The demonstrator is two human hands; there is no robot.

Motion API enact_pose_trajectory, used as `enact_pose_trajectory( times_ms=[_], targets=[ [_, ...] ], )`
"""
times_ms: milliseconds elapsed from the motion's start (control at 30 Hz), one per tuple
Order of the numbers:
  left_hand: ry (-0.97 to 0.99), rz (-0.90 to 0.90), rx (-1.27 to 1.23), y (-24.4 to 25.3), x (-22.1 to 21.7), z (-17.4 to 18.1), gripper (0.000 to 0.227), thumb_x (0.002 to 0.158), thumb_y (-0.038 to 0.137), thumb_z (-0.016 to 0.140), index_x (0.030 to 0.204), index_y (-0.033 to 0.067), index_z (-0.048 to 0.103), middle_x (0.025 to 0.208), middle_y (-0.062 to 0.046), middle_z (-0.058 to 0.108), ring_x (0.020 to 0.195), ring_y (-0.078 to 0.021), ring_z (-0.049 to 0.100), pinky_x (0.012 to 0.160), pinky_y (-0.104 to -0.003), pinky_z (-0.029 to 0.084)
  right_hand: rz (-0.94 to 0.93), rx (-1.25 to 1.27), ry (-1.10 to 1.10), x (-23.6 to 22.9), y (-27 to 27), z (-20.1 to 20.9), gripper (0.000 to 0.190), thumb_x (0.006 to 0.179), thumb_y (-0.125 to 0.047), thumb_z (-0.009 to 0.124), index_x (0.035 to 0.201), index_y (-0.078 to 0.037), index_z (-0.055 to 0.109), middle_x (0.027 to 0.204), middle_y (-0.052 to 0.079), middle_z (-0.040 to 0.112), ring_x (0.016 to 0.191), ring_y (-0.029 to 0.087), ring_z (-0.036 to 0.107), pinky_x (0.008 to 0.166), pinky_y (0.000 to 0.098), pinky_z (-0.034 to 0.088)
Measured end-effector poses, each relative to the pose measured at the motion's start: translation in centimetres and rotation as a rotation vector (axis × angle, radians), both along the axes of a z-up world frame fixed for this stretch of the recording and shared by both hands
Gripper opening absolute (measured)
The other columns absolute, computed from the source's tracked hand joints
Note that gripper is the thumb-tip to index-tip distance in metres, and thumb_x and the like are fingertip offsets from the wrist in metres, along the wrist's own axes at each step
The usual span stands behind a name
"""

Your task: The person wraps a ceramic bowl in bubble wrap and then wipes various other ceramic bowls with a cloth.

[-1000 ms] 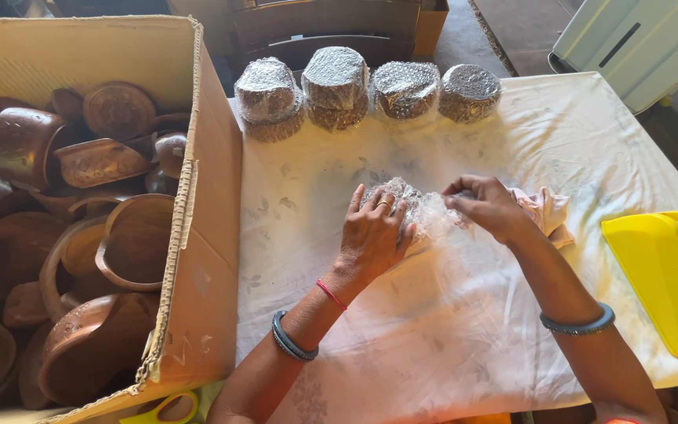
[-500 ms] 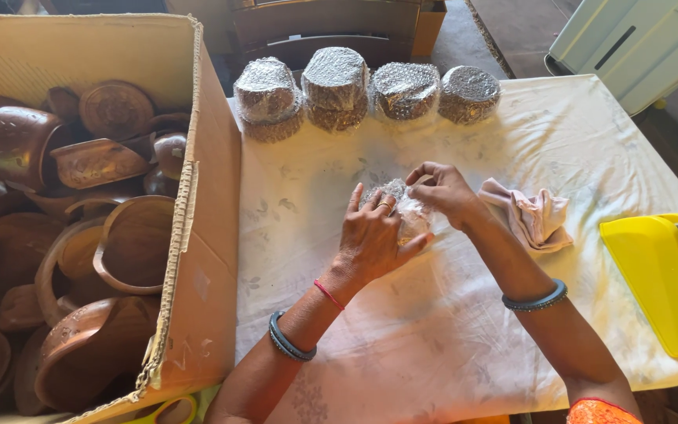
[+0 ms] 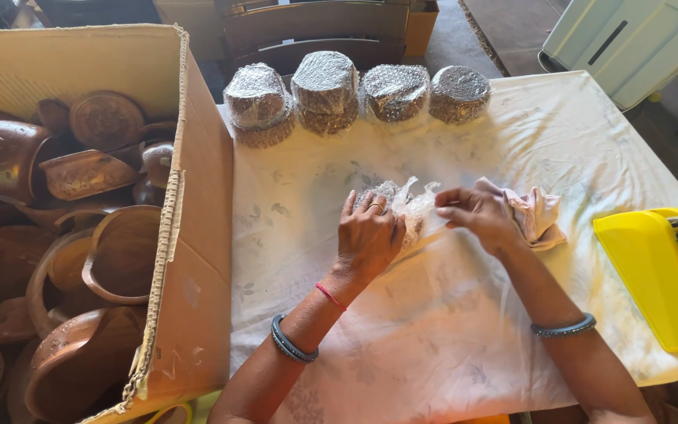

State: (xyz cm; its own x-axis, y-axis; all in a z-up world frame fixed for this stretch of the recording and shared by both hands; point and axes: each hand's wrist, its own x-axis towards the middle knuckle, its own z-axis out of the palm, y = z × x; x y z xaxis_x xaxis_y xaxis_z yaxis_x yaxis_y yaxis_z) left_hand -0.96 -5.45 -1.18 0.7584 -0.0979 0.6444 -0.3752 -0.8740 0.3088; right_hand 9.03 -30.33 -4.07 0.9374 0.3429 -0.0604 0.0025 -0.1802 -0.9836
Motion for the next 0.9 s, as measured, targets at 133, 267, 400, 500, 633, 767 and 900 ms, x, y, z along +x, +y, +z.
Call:
enact_pose_trajectory(
  times_ms=[133, 267, 400, 500, 633, 767, 900],
  targets=[
    [0.034, -0.012, 0.007, 0.1, -0.2, 0.2, 0.032, 0.096, 0.028, 0.062, 0.087, 0.0015, 0.077, 0.112, -0.019, 0.071, 0.117, -0.0367, 0.066, 0.112, -0.06, 0.039, 0.113, 0.106, -0.114, 0.9, 1.5, -3.8, 0.016, 0.095, -0.005, 0.073, 0.11, -0.001, 0.071, 0.112, 0.003, 0.063, 0.103, 0.01, 0.06, 0.083, 0.0264, 0.052],
    [0.019, -0.012, -0.008, 0.1, -0.2, 0.1, 0.031, 0.096, 0.028, 0.062, 0.089, 0.001, 0.076, 0.113, -0.02, 0.071, 0.118, -0.037, 0.065, 0.112, -0.059, 0.04, 0.178, 0.16, -0.229, 0.5, 3.0, -2.3, 0.016, 0.095, -0.007, 0.069, 0.109, -0.001, 0.072, 0.123, 0.002, 0.057, 0.12, 0.012, 0.053, 0.103, 0.0277, 0.042],
    [0.001, -0.019, -0.02, 0.2, -0.3, 0.1, 0.031, 0.095, 0.028, 0.063, 0.09, 0.0009, 0.076, 0.115, -0.021, 0.071, 0.118, -0.0371, 0.064, 0.111, -0.059, 0.04, 0.285, 0.198, -0.162, -0.4, 3.5, -1.1, 0.022, 0.099, -0.014, 0.061, 0.114, -0.005, 0.074, 0.131, 0.003, 0.057, 0.128, 0.015, 0.052, 0.113, 0.0309, 0.038],
    [-0.01, -0.022, -0.014, 0.3, 0.0, -0.2, 0.031, 0.095, 0.028, 0.063, 0.094, 0.0, 0.077, 0.115, -0.021, 0.07, 0.118, -0.0369, 0.064, 0.111, -0.059, 0.04, 0.4, 0.235, -0.126, -1.8, 3.5, 1.5, 0.033, 0.105, -0.021, 0.05, 0.118, -0.005, 0.076, 0.14, 0.005, 0.057, 0.132, 0.018, 0.053, 0.114, 0.0335, 0.04],
    [0.016, -0.026, -0.031, 0.4, -0.3, 0.3, 0.03, 0.094, 0.027, 0.062, 0.088, 0.0011, 0.076, 0.116, -0.02, 0.071, 0.118, -0.0363, 0.065, 0.111, -0.06, 0.041, 0.487, 0.214, -0.148, -1.4, 2.9, 1.1, 0.034, 0.102, -0.02, 0.054, 0.127, -0.005, 0.071, 0.146, 0.008, 0.054, 0.137, 0.02, 0.049, 0.114, 0.0365, 0.04],
    [0.021, -0.03, -0.062, 0.5, -0.4, 0.4, 0.03, 0.096, 0.027, 0.062, 0.087, 0.0015, 0.076, 0.114, -0.02, 0.07, 0.117, -0.0362, 0.066, 0.11, -0.06, 0.041, 0.503, 0.156, -0.159, -1.5, 3.1, 2.8, 0.034, 0.098, -0.014, 0.066, 0.13, -0.005, 0.07, 0.148, 0.01, 0.053, 0.138, 0.021, 0.049, 0.112, 0.0385, 0.043],
    [0.026, -0.029, -0.088, 0.5, -0.4, 0.4, 0.032, 0.097, 0.027, 0.061, 0.083, 0.0027, 0.076, 0.113, -0.02, 0.071, 0.117, -0.0354, 0.066, 0.11, -0.061, 0.041, 0.533, 0.117, -0.071, -1.9, 3.4, 4.3, 0.042, 0.088, -0.013, 0.069, 0.13, -0.01, 0.069, 0.145, 0.006, 0.055, 0.133, 0.019, 0.053, 0.106, 0.0364, 0.047]
  ],
)
